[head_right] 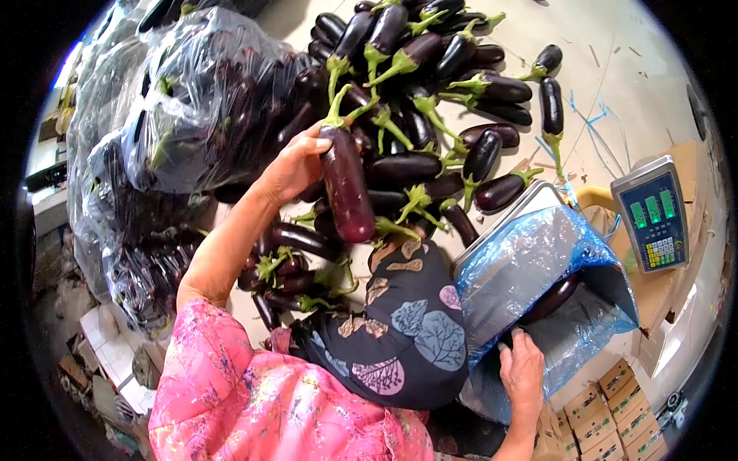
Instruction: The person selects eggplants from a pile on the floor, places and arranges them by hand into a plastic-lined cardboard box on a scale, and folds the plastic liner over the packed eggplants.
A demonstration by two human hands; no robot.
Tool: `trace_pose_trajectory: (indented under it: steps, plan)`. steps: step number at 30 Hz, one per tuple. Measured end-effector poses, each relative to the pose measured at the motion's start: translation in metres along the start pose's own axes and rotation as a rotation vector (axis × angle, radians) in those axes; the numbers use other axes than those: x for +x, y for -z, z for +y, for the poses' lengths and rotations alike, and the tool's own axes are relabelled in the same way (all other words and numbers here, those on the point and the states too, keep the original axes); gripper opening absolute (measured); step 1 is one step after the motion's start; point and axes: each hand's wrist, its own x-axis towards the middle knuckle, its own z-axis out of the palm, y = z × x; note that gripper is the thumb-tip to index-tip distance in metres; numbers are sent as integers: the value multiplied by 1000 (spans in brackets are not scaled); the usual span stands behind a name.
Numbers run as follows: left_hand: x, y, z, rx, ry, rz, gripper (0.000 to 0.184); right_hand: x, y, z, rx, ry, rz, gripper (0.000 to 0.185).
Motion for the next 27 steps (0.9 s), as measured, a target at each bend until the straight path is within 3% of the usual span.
trace_pose_trajectory:
  steps: [2,9,12,13,17,19,23,24,25,27]
  plan:
    - [-31,14,-6,20,26,-19,77,2,1,-1,-10,29,20,26]
    - [-148,96,2,637,292,144,77,-1,-10,18,-91,146,45,30]
    - [-195,123,3,712,469,341,79,1,-14,27,-68,195,30,35]
    - [-209,134,-3,611,540,442,81,2,-15,31,-44,201,13,36]
    - [-243,186,-31,669,544,543,89,-6,-26,59,-155,320,118,40]
    - [-249,214,-58,636,530,623,90,-4,-23,56,-169,286,102,40]
    - [-249,250,-106,927,508,925,81,-2,-18,40,-110,198,57,38]
    - [-257,282,-136,1464,253,902,67,-1,-16,35,-96,163,45,37]
    - [-247,255,-132,1442,120,967,53,0,-16,32,-90,132,35,35]
    - [-221,204,-117,1451,-40,868,47,1,-15,27,-78,77,10,33]
